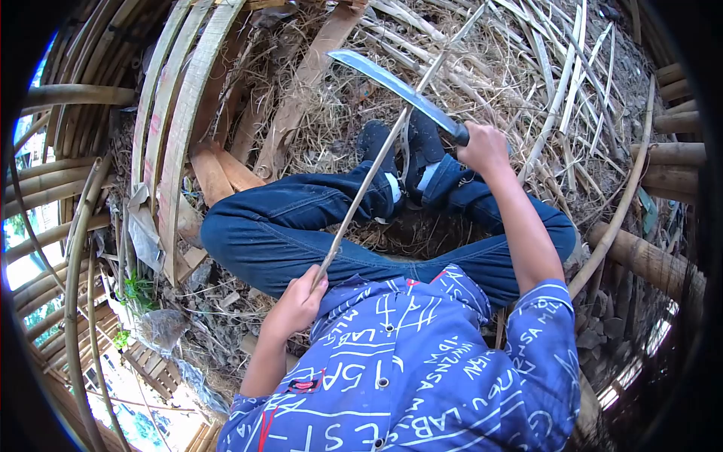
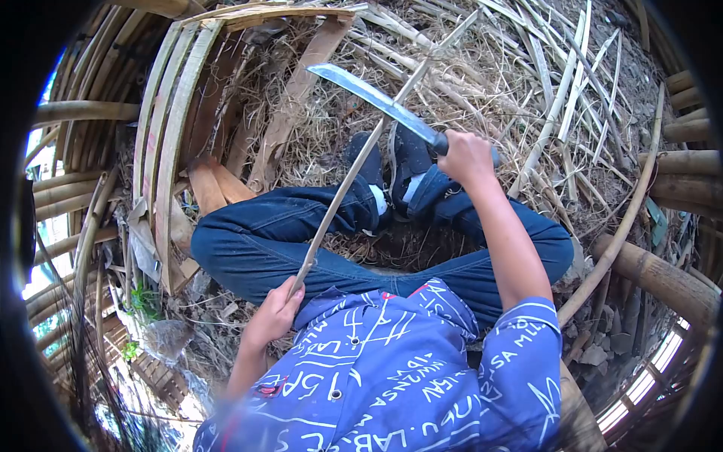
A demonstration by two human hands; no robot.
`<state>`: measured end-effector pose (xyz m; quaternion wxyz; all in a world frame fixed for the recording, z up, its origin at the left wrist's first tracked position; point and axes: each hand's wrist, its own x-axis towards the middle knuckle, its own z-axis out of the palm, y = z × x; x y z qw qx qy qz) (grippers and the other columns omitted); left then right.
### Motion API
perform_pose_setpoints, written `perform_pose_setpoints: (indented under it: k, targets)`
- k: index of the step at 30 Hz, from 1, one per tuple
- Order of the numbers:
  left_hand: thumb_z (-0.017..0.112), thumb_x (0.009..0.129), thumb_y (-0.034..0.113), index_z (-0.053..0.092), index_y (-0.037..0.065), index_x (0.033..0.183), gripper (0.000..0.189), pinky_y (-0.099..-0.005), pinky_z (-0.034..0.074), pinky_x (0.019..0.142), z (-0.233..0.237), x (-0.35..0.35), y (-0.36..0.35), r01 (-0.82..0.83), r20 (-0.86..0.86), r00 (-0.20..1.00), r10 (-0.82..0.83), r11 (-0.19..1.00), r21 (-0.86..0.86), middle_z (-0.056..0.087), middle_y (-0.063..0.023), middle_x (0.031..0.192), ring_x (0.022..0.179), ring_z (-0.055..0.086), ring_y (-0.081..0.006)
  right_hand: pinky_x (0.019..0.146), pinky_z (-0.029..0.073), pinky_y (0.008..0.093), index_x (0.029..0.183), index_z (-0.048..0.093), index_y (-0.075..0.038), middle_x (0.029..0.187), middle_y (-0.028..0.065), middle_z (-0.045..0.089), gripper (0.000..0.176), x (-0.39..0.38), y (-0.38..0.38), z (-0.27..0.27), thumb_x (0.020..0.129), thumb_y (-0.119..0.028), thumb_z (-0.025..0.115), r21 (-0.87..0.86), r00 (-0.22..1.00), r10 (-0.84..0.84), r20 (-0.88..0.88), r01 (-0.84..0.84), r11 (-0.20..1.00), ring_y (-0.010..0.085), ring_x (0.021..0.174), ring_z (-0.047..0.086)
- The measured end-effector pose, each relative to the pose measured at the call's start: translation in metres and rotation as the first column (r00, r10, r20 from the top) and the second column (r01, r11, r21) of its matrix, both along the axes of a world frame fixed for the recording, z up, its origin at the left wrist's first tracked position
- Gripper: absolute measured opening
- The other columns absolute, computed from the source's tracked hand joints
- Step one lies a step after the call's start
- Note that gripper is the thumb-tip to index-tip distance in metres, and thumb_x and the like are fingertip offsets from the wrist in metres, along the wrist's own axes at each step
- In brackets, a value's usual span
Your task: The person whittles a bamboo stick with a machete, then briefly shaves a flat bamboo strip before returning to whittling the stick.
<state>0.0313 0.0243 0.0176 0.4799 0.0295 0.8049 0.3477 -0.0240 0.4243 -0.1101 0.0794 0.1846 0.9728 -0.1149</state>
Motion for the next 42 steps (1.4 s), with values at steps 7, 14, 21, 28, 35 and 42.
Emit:
perform_pose_setpoints:
  k: [7,14,21,28,35,42]
  targets:
    - [0.047,0.097,0.015,0.05,-0.003,0.098,0.018,-0.0409,0.043,0.064,0.006,0.005,-0.008,0.022,0.003,1.0,-0.022,1.0,-0.006,0.056,-0.024,0.074,0.067,0.055,-0.039,0.083,0.054,0.0431,0.093,0.071,-0.014,0.092,0.0171,0.071,0.025,-0.005,0.016,0.005,0.07,-0.022,0.068,0.006,0.996,-0.004,0.095,0.004,1.0,0.0319,0.089,0.07]
    - [0.048,0.095,0.014,0.05,-0.001,0.096,0.015,-0.0399,0.043,0.063,0.008,0.01,-0.013,0.013,-0.005,1.0,-0.013,1.0,0.022,0.055,-0.0202,0.071,0.064,0.054,-0.0335,0.084,0.054,0.0451,0.096,0.07,-0.006,0.097,0.018,0.071,0.027,-0.035,0.06,0.018,0.076,-0.022,0.064,0.151,0.974,-0.175,0.147,0.153,0.977,0.0336,0.094,0.069]
    - [0.048,0.095,0.013,0.05,-0.002,0.097,0.015,-0.0401,0.043,0.064,0.002,-0.002,-0.004,0.025,0.013,1.0,-0.025,1.0,0.011,0.055,-0.0214,0.072,0.065,0.054,-0.0346,0.077,0.054,0.0455,0.091,0.067,-0.011,0.083,0.0165,0.07,0.024,0.005,-0.026,0.019,0.07,-0.023,0.068,-0.084,0.985,0.113,0.128,-0.103,0.991,0.0335,0.082,0.07]
    - [0.048,0.095,0.012,0.05,-0.001,0.095,0.013,-0.0393,0.042,0.064,0.007,0.011,-0.021,-0.001,0.005,1.0,0.001,1.0,0.017,0.054,-0.0197,0.071,0.064,0.052,-0.0341,0.077,0.054,0.0455,0.095,0.067,-0.011,0.09,0.0164,0.07,0.027,-0.004,-0.01,0.012,0.071,-0.021,0.068,0.035,0.986,0.08,0.145,-0.086,0.996,0.0307,0.089,0.07]
    - [0.048,0.096,0.014,0.051,0.0,0.094,0.014,-0.0366,0.042,0.062,0.013,0.012,-0.018,0.039,0.055,0.998,-0.043,0.996,0.078,0.053,-0.0147,0.07,0.064,0.05,-0.0234,0.078,0.055,0.0441,0.1,0.068,-0.009,0.091,0.0153,0.071,0.025,-0.033,0.098,0.017,0.078,-0.02,0.064,0.26,0.987,-0.109,0.12,0.075,0.963,0.0319,0.088,0.07]
    - [0.046,0.096,0.01,0.052,0.002,0.094,0.01,-0.0287,0.039,0.057,0.019,-0.002,-0.018,0.02,0.07,0.997,-0.028,0.994,0.112,0.049,-0.0038,0.066,0.062,0.044,-0.0115,0.071,0.056,0.044,0.093,0.066,-0.009,0.084,0.0162,0.071,0.018,-0.018,0.105,-0.014,0.078,-0.02,0.064,0.316,0.995,-0.074,-0.063,0.09,0.945,0.0334,0.078,0.071]
